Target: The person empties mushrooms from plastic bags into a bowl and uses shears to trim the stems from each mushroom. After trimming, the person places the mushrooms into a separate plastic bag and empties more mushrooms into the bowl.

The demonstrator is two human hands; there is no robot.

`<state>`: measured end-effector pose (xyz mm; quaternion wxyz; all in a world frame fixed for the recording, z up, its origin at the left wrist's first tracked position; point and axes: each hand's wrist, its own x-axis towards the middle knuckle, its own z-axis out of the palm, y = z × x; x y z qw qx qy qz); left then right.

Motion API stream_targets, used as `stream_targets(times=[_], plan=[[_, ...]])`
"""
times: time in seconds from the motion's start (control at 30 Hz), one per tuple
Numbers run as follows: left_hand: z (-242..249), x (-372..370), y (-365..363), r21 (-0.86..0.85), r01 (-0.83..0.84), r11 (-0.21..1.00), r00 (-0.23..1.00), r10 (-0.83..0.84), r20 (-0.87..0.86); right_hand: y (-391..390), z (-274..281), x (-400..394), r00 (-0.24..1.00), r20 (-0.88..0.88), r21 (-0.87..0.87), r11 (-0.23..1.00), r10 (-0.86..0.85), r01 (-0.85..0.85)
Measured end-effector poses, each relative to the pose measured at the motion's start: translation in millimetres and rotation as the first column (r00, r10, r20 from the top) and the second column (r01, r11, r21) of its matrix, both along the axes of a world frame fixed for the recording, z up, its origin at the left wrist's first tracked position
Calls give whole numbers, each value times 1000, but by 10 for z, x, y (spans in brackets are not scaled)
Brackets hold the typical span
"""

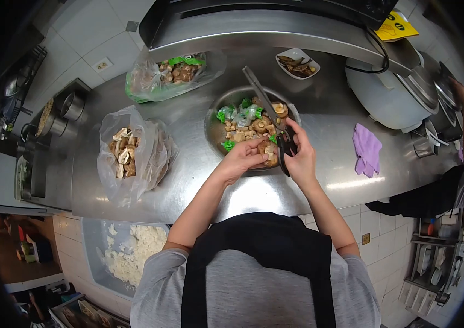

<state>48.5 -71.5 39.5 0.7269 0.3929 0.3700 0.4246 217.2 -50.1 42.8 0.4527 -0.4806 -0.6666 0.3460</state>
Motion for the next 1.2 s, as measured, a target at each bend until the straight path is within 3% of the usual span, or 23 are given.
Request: stream_targets(times=[0.23, 0.47, 0.53, 0.6, 0.73, 0.9, 1.0, 1.03, 1.1, 1.13, 1.2], plan=[[-109, -79, 12, 71, 47, 996, 998, -50, 32, 225, -86, -54, 970, -221, -61, 991, 102, -118], [-212, -242, 33, 106, 61, 992, 996, -68, 63, 479, -141, 12, 993, -62, -69, 993, 96, -100], [-193, -310, 44, 71, -23, 997, 995, 16, 102, 532, -149, 37, 995, -15, -63, 993, 96, -97], [-228, -403, 57, 66, -73, 995, 994, 67, 91, 554, -63, 48, 984, 159, -129, 990, 80, -60], [-213, -536, 66, 32, -175, 984, 982, 172, 73, 592, -104, 70, 982, 158, -216, 974, 104, -68], [-302, -521, 63, -19, -318, 948, 935, 317, 161, 590, -217, 83, 986, -49, -222, 961, 159, -166], [-324, -581, 82, -51, -226, 973, 920, 230, 319, 446, -110, 69, 958, -175, -249, 931, 228, -267], [-323, -567, 86, -36, -190, 981, 928, 191, 319, 401, -157, 60, 941, -236, -202, 936, 241, -290], [-308, -534, 97, 2, -325, 946, 898, 307, 316, 279, -131, 114, 928, -246, -274, 899, 279, -343], [-283, -505, 110, 15, -301, 953, 907, 281, 314, 215, -131, 137, 921, -254, -293, 885, 294, -363], [-201, -447, 124, 4, -399, 917, 891, 386, 240, 86, -132, 178, 911, -307, -290, 885, 275, -365]])
